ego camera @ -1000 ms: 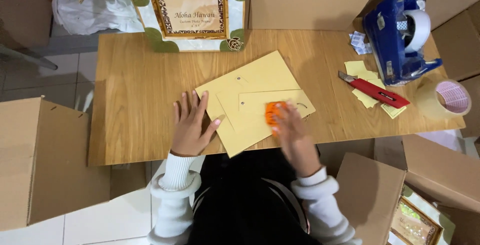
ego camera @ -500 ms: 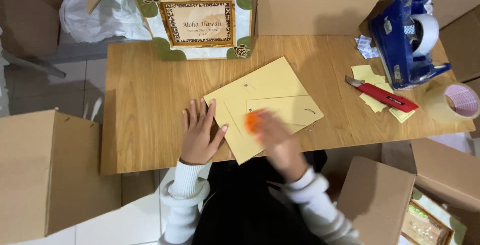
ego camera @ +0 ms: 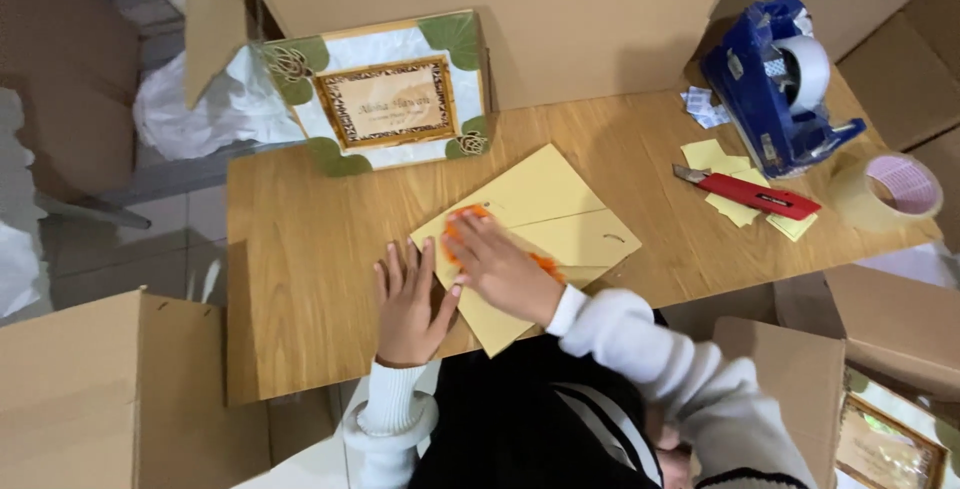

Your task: Cleaning picture frames with a cloth and placing them into protective envelopes.

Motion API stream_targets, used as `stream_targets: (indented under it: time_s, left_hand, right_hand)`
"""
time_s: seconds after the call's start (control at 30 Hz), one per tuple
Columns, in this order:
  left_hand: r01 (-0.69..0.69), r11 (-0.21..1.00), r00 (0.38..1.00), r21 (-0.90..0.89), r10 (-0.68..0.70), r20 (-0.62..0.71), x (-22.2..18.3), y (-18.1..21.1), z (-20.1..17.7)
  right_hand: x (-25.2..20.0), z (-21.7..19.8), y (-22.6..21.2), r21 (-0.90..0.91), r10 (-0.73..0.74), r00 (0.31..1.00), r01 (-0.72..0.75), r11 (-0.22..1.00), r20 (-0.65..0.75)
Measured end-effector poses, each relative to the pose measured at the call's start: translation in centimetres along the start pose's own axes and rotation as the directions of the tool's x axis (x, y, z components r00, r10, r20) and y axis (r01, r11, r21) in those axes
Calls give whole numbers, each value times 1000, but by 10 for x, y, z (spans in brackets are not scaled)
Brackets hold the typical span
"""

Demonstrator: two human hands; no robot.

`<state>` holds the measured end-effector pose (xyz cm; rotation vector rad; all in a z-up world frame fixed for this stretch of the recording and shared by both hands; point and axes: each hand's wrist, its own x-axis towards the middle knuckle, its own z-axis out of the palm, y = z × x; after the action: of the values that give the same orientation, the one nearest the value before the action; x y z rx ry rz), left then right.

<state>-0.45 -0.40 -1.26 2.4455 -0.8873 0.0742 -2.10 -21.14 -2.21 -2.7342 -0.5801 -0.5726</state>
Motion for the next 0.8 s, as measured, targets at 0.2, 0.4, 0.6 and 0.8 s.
stream_targets:
  time_s: [0.2, 0.4, 0.6, 0.8]
  left_hand:
    - [-2, 1000, 1000, -14, 2, -5, -1, 0, 1]
    - [5, 999, 1000, -44, -4, 15, 0, 0, 0]
    - [5, 1000, 1000, 9, -5, 10, 0, 3, -1]
    - [-29, 1000, 997, -8, 28, -69, 0, 0, 2]
  right_hand:
    - [34, -36, 30, 505, 306, 875, -470, 724, 375]
    - [-25, -31, 111, -108, 139, 987, -130, 986, 76]
    - [-59, -76, 110, -260, 196, 977, -211, 942, -80]
    - [-117, -100, 136, 47, 558, 827, -562, 826, 76]
